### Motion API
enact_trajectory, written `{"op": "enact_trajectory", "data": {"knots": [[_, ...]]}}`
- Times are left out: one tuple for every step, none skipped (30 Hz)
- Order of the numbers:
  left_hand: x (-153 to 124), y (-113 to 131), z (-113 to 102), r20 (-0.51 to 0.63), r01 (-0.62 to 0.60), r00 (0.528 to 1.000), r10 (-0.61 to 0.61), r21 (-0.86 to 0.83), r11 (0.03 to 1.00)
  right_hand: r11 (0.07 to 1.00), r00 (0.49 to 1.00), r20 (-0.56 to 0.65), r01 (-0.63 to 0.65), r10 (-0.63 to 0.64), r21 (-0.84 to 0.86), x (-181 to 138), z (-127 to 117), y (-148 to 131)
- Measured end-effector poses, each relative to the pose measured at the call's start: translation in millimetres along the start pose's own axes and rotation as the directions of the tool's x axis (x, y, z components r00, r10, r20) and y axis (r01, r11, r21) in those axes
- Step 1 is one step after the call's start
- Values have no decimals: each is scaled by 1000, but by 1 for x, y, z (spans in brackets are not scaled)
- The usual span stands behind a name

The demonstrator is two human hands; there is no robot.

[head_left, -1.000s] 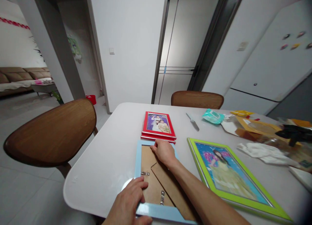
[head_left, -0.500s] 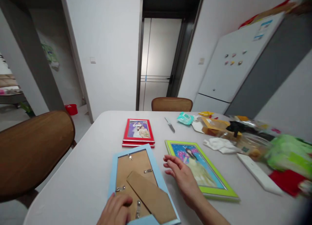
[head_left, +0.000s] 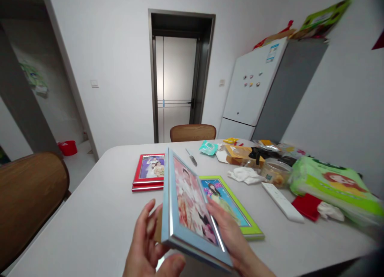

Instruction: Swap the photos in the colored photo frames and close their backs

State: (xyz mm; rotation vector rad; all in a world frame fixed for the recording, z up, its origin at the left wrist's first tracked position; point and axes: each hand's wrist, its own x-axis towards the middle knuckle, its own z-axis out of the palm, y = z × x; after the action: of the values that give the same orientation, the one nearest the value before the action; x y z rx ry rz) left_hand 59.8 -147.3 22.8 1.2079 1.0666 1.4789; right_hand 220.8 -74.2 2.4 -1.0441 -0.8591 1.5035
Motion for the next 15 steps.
{"op": "enact_trajectory", "data": {"knots": [[6, -2, 8, 37, 29, 999, -28, -33, 999, 998, 1000, -29, 8, -10, -63, 9, -18, -13], [13, -6, 18, 71, 63, 996, -58, -64, 996, 989, 999, -45, 13, -19, -145, 19, -36, -23], [19, -12, 27, 98, 97, 991, -88, -89, 991, 972, 997, -74, 19, -38, -235, 28, -53, -32], [25, -19, 37, 118, 130, 986, -118, -103, 986, 937, 993, -89, 44, -80, -347, 38, -68, -39], [31, -27, 46, 135, 156, 981, -142, -101, 983, 879, 986, -105, 69, -133, -471, 48, -81, -44], [36, -35, 54, 147, 173, 976, -160, -80, 982, 807, 975, -119, 85, -189, -585, 57, -93, -47], [41, -44, 60, 154, 185, 972, -177, -39, 982, 738, 963, -127, 95, -239, -668, 64, -102, -48], [45, -53, 65, 153, 190, 970, -191, 22, 982, 682, 952, -132, 98, -277, -725, 71, -110, -48], [48, -61, 69, 141, 189, 969, -203, 104, 976, 645, 943, -135, 99, -304, -758, 75, -116, -47], [49, -68, 71, 123, 184, 970, -212, 203, 962, 624, 938, -137, 99, -319, -775, 79, -121, -45], [50, -74, 72, 102, 175, 971, -215, 308, 935, 612, 935, -137, 99, -327, -785, 81, -125, -43], [49, -80, 73, 82, 162, 974, -213, 407, 899, 594, 932, -136, 97, -335, -799, 83, -128, -40], [48, -84, 73, 69, 145, 977, -204, 487, 861, 573, 930, -136, 91, -341, -814, 84, -131, -37], [45, -88, 74, 63, 128, 979, -193, 547, 828, 552, 928, -139, 81, -345, -830, 85, -133, -33], [43, -90, 74, 63, 113, 981, -184, 586, 802, 530, 926, -144, 68, -349, -845, 86, -136, -30]]}}
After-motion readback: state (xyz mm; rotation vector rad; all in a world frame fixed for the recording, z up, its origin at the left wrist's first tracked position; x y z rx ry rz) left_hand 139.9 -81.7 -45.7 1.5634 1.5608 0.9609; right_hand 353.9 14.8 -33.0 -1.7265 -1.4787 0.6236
